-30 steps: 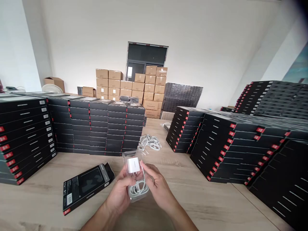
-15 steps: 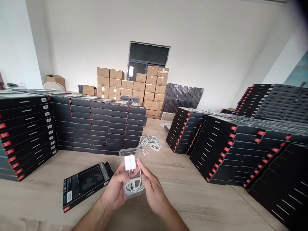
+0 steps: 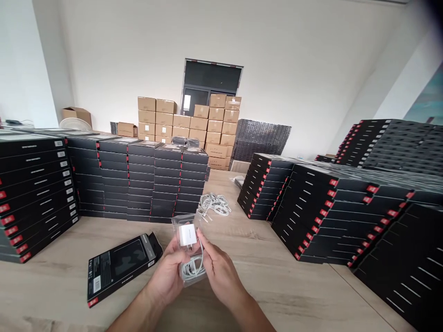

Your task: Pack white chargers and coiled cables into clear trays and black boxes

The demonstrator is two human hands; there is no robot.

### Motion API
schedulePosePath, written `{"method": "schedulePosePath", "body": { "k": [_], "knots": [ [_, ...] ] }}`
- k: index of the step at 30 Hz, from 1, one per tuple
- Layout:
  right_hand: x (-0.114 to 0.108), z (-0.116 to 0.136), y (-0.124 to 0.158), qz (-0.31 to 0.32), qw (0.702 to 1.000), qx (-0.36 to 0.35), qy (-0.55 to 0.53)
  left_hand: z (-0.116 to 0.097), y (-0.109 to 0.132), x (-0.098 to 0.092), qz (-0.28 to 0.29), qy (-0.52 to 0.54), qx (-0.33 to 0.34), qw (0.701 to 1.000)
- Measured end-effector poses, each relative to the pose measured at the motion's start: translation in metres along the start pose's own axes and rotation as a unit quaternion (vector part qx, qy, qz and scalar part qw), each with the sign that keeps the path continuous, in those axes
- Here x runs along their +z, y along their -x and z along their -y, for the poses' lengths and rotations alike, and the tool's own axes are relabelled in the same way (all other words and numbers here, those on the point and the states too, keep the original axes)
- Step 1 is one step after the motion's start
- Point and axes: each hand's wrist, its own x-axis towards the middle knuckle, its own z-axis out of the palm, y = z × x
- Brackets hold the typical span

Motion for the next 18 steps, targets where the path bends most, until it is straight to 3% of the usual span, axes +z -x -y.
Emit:
{"method": "schedulePosePath", "body": {
  "k": [6,12,15,18],
  "knots": [
    [0.010,0.002,-0.003,-0.011,0.999,-0.013,-0.039,-0.005,0.006,0.004,-0.018,0.012,-0.016,1.000],
    [0.015,0.009,0.002,-0.084,0.983,-0.003,-0.161,-0.020,0.005,0.004,0.076,0.008,-0.029,0.997],
    [0.010,0.012,0.003,-0.100,0.939,0.081,-0.318,-0.024,0.001,0.001,0.092,-0.006,-0.025,0.995],
    [0.005,0.014,0.002,-0.041,0.860,0.150,-0.487,-0.024,0.001,-0.004,0.062,-0.048,-0.030,0.996]
  ]
}}
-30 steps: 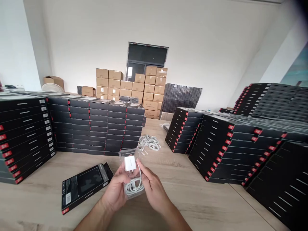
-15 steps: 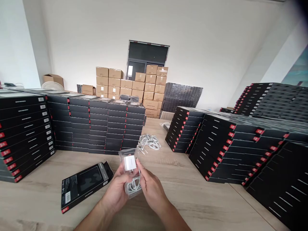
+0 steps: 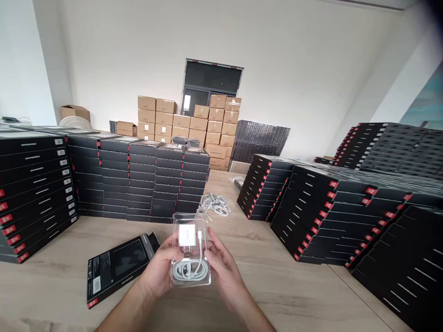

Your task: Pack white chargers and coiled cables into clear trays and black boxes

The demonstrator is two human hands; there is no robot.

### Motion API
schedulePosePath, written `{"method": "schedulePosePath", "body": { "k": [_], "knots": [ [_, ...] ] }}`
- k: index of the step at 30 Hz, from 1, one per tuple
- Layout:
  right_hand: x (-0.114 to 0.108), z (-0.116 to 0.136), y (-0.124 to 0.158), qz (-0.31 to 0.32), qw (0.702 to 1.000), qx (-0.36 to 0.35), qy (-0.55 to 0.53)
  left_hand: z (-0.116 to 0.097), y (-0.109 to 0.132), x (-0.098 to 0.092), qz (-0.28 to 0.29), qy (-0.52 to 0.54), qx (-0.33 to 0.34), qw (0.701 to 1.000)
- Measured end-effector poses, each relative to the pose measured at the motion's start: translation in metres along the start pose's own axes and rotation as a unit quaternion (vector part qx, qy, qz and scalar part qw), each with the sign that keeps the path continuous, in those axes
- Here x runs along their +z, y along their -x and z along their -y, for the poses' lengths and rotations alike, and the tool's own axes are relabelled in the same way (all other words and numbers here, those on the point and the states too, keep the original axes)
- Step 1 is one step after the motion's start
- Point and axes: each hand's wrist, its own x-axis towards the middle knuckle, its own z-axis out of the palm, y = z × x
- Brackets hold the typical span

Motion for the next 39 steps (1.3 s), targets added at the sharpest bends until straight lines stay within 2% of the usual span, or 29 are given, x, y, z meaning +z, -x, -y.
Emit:
{"method": "schedulePosePath", "body": {
  "k": [2,5,7,9,14,19,25,33,39],
  "knots": [
    [0.001,0.001,0.000,0.013,0.997,0.038,-0.070,0.001,0.000,0.000,-0.041,-0.024,0.000,0.999],
    [0.004,-0.001,0.001,-0.027,0.992,0.055,-0.113,0.002,-0.001,0.004,-0.139,-0.062,0.034,0.988],
    [0.007,-0.004,0.002,-0.052,0.990,0.058,-0.122,0.003,-0.003,0.007,-0.208,-0.113,0.077,0.969],
    [0.010,-0.004,0.003,-0.065,0.988,0.058,-0.126,0.005,-0.005,0.007,-0.243,-0.174,0.118,0.947],
    [0.015,-0.003,0.004,-0.086,0.986,0.052,-0.135,0.006,-0.006,0.007,-0.247,-0.264,0.160,0.918],
    [0.019,-0.006,0.004,-0.088,0.990,0.031,-0.107,0.003,-0.004,0.012,-0.253,-0.343,0.156,0.891],
    [0.019,-0.012,0.004,-0.119,0.991,0.003,-0.055,0.007,-0.009,0.004,-0.260,-0.305,0.163,0.901],
    [0.019,-0.011,0.001,-0.119,0.987,0.034,-0.099,0.003,-0.007,0.005,-0.274,-0.334,0.153,0.889],
    [0.021,-0.012,0.004,-0.119,0.989,0.018,-0.081,0.003,-0.007,0.006,-0.264,-0.283,0.163,0.908]
  ]
}}
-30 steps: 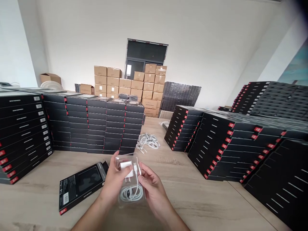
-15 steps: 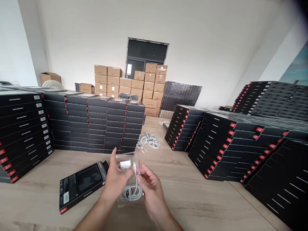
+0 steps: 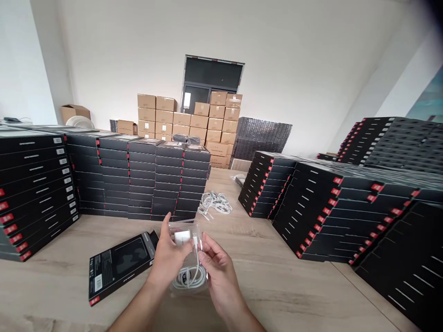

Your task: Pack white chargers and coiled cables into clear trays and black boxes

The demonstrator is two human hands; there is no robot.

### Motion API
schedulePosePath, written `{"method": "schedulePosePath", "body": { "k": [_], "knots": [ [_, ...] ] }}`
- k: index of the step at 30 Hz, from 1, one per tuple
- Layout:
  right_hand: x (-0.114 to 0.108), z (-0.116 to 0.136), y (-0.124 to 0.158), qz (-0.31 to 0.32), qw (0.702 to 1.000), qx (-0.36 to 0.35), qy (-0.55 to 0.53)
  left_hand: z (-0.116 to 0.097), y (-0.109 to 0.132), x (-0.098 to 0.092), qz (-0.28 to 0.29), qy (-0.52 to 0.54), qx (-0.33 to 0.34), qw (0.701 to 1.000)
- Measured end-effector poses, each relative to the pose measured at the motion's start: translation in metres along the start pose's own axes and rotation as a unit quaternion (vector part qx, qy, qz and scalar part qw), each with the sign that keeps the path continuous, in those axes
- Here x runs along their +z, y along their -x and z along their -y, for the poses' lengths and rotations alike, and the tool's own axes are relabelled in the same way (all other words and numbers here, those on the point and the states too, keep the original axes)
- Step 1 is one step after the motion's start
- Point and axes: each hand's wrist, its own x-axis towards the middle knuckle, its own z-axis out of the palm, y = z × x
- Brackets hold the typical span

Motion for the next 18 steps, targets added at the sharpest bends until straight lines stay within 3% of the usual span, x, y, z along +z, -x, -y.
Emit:
{"method": "schedulePosePath", "body": {
  "k": [5,12,18],
  "knots": [
    [0.001,-0.004,0.001,-0.033,0.999,-0.002,0.013,0.004,-0.002,0.002,0.014,-0.010,0.012,1.000],
    [0.000,-0.006,-0.003,-0.024,1.000,-0.001,0.017,0.006,-0.003,0.001,0.008,-0.001,-0.006,1.000],
    [-0.009,0.000,-0.013,-0.028,0.992,-0.035,0.114,-0.001,0.004,0.006,0.052,0.028,-0.049,0.997]
  ]
}}
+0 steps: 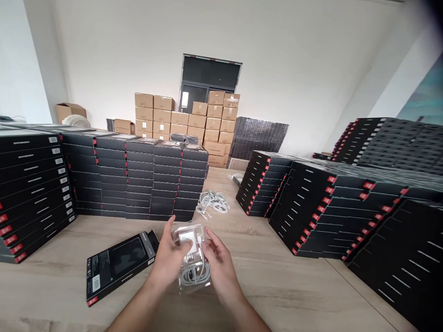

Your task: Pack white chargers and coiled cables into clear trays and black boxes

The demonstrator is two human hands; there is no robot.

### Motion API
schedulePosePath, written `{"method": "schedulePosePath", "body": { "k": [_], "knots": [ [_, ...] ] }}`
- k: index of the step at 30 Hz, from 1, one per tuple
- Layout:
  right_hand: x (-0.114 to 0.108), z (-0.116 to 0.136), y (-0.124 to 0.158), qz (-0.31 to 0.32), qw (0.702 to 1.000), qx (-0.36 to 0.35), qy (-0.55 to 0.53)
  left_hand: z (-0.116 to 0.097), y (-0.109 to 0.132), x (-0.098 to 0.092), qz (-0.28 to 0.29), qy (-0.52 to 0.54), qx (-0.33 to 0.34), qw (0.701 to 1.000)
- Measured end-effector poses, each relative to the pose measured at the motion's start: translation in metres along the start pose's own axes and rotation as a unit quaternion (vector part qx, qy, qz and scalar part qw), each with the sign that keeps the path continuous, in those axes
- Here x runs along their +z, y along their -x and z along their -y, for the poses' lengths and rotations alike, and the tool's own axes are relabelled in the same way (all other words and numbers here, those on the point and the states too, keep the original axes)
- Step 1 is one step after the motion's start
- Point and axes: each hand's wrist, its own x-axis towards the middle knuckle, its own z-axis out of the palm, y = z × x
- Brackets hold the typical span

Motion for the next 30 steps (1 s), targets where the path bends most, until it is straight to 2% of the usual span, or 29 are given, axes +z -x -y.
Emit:
{"method": "schedulePosePath", "body": {
  "k": [3,7,12,14,16,20,25,27,29,30],
  "knots": [
    [-0.004,0.000,-0.002,0.021,0.995,-0.037,0.086,0.000,0.002,0.002,0.008,-0.005,-0.008,1.000],
    [-0.003,-0.001,-0.002,0.031,0.976,-0.108,0.188,0.004,0.004,0.002,0.004,-0.051,0.034,0.998],
    [0.003,-0.007,-0.004,0.012,0.970,-0.121,0.210,0.007,0.004,0.000,-0.011,-0.120,0.070,0.990],
    [0.003,-0.009,-0.007,0.015,0.980,-0.092,0.176,0.005,0.001,-0.004,-0.010,-0.122,0.062,0.990],
    [0.000,-0.008,-0.009,0.037,0.991,-0.036,0.124,0.000,-0.004,-0.011,0.017,-0.093,0.032,0.995],
    [-0.012,0.002,-0.010,0.083,0.995,0.057,0.015,-0.004,-0.008,-0.023,0.120,-0.057,-0.038,0.990],
    [-0.025,0.014,-0.009,0.141,0.982,0.122,-0.043,0.000,-0.005,-0.025,0.237,-0.125,-0.078,0.960],
    [-0.030,0.015,-0.010,0.131,0.981,0.137,-0.043,-0.005,-0.007,-0.032,0.221,-0.187,-0.046,0.956],
    [-0.035,0.015,-0.013,0.090,0.984,0.140,-0.057,-0.017,-0.012,-0.048,0.158,-0.293,0.021,0.943],
    [-0.039,0.014,-0.016,0.068,0.986,0.137,-0.066,-0.024,-0.015,-0.059,0.120,-0.360,0.062,0.923]
  ]
}}
